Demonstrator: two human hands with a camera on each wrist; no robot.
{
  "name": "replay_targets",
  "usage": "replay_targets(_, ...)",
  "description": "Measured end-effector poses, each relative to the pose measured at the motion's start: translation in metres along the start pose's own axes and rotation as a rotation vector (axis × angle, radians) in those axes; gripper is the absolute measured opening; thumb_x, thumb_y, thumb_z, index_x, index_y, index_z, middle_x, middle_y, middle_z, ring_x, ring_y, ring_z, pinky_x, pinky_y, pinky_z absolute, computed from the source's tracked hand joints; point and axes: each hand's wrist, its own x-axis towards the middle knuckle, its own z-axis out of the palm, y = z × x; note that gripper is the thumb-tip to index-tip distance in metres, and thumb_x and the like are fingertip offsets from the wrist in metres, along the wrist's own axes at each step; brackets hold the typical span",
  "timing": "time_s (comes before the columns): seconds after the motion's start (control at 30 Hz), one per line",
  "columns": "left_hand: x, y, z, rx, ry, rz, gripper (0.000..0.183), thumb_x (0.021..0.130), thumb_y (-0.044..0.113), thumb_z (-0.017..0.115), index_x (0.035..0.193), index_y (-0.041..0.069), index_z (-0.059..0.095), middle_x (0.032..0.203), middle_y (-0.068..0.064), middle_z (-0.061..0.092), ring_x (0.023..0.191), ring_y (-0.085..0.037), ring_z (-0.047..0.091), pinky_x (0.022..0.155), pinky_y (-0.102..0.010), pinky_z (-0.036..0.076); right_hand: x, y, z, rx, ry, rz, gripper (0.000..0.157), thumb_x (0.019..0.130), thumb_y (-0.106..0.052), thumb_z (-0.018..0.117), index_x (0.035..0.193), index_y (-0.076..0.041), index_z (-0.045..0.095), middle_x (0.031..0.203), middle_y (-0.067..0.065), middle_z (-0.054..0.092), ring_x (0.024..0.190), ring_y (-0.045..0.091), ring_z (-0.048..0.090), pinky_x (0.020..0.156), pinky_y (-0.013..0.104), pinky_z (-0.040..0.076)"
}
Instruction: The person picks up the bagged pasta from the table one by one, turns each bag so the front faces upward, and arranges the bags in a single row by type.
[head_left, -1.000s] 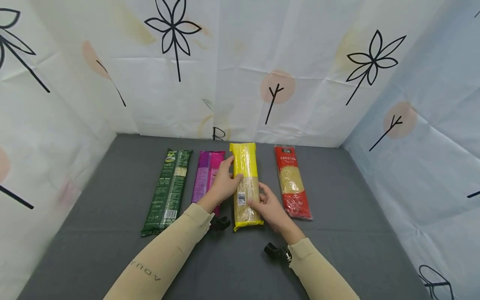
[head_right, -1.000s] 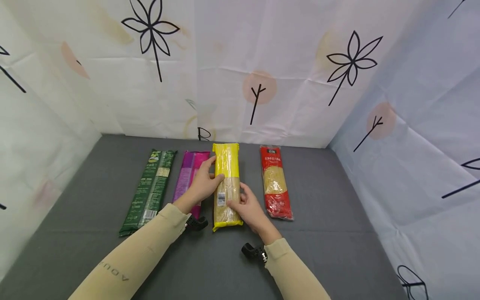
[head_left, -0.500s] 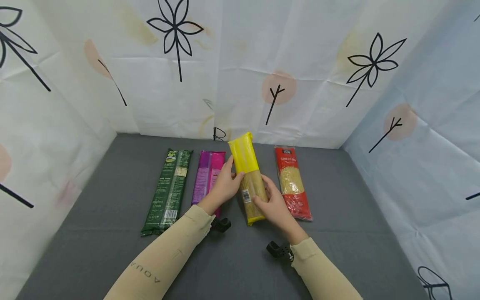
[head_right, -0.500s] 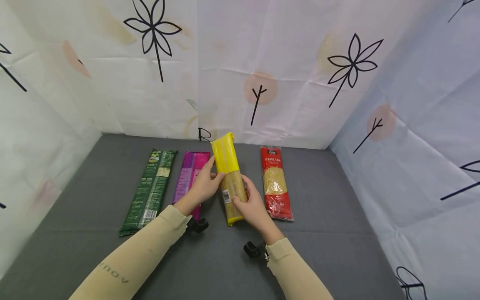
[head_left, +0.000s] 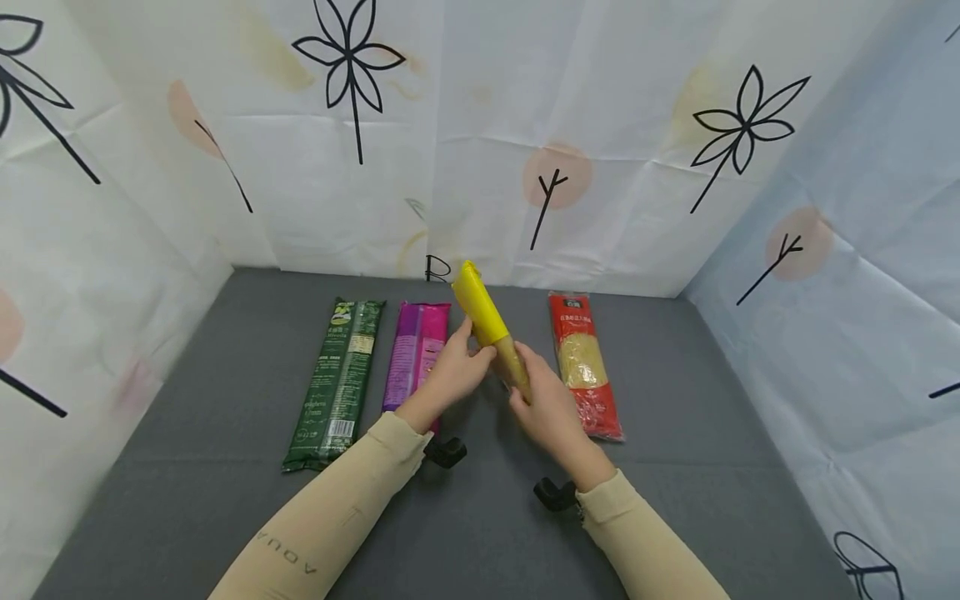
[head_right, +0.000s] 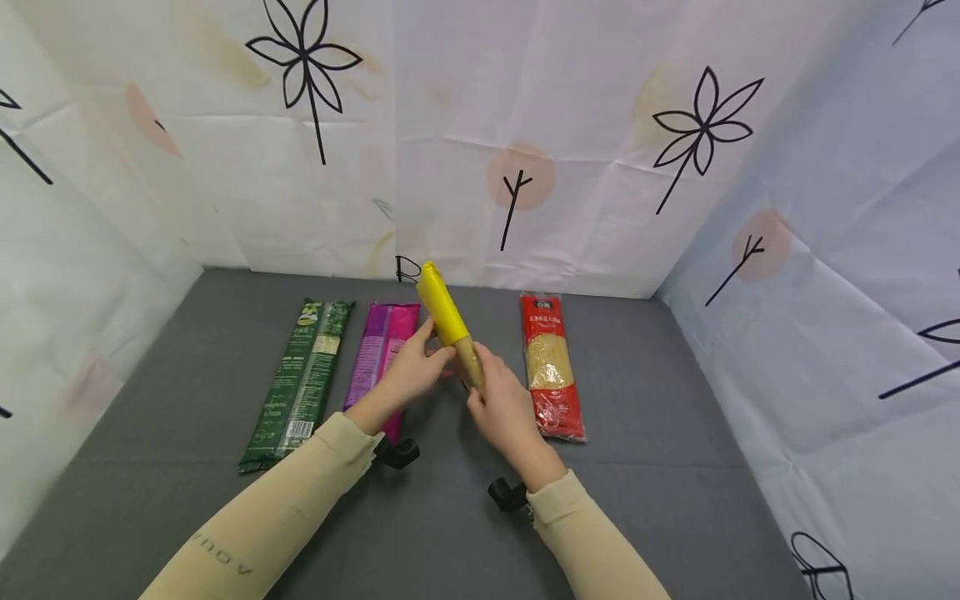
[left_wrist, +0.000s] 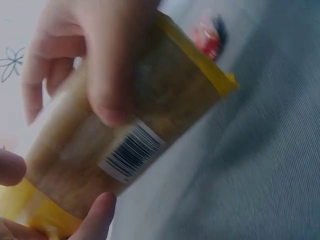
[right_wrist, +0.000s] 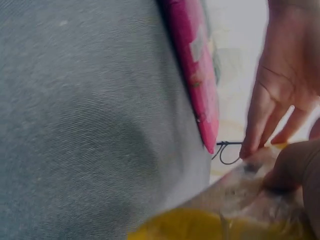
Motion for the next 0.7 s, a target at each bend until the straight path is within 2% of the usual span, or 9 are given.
replay_targets(0.07, 0.0, 0.002, 0.0, -0.147, -0.018, -0.024, 0.069, 0.097, 0.025, 0.056, 0.156, 0.022, 0.02, 0.148, -0.01, 0.037, 0.112, -0.026, 0.059, 0.083, -0.041, 0.055, -0.001, -0.002, 0.001, -0.102, 0.03, -0.034, 0.07, 0.081, -0.009, 0.073, 0.143, -0.008, 0.04, 0.122, 0.013, 0.06, 0.091, 0.026, 0.062, 0.072, 0.043, 0.056)
replay_targets(0.17, 0.001, 0.002, 0.001, -0.354, -0.021, -0.06, 0.056, 0.097, 0.025, 0.056, 0.148, 0.017, 0.035, 0.141, -0.011, 0.045, 0.117, -0.029, 0.056, 0.084, -0.045, 0.053, -0.002, -0.004, 0.005, -0.214, 0.074, -0.082, 0.07, 0.079, -0.008, 0.076, 0.14, -0.007, 0.042, 0.112, 0.013, 0.062, 0.084, 0.026, 0.062, 0.063, 0.041, 0.056)
replay_targets(0.23, 0.002, 0.001, 0.001, -0.444, -0.011, -0.08, 0.049, 0.097, 0.027, 0.058, 0.141, 0.013, 0.04, 0.135, -0.012, 0.049, 0.118, -0.03, 0.055, 0.084, -0.045, 0.054, -0.003, -0.005, 0.008, -0.265, 0.097, -0.116, 0.07, 0.078, -0.007, 0.077, 0.138, -0.006, 0.042, 0.109, 0.013, 0.062, 0.083, 0.026, 0.062, 0.06, 0.04, 0.056)
replay_targets(0.3, 0.002, 0.0, 0.001, -0.5, 0.01, -0.101, 0.05, 0.096, 0.028, 0.059, 0.138, 0.009, 0.039, 0.132, -0.014, 0.049, 0.118, -0.031, 0.055, 0.083, -0.045, 0.054, -0.005, -0.005, 0.012, -0.306, 0.122, -0.156, 0.068, 0.077, -0.007, 0.078, 0.136, -0.005, 0.043, 0.107, 0.013, 0.063, 0.086, 0.026, 0.062, 0.061, 0.04, 0.056)
replay_targets(0.5, 0.001, -0.003, 0.0, -0.552, 0.109, -0.162, 0.063, 0.095, 0.026, 0.063, 0.141, 0.005, 0.027, 0.133, -0.019, 0.043, 0.117, -0.034, 0.054, 0.083, -0.047, 0.054, -0.008, -0.008, 0.019, -0.318, 0.196, -0.255, 0.063, 0.074, -0.005, 0.079, 0.129, -0.004, 0.049, 0.098, 0.012, 0.067, 0.088, 0.027, 0.062, 0.069, 0.042, 0.056)
replay_targets(0.7, 0.002, -0.007, 0.002, -0.512, 0.164, -0.183, 0.062, 0.095, 0.027, 0.064, 0.141, 0.006, 0.029, 0.132, -0.017, 0.046, 0.114, -0.033, 0.057, 0.082, -0.045, 0.054, -0.01, -0.012, 0.02, -0.284, 0.214, -0.263, 0.066, 0.071, -0.007, 0.083, 0.128, -0.005, 0.05, 0.101, 0.011, 0.067, 0.09, 0.027, 0.06, 0.072, 0.043, 0.055)
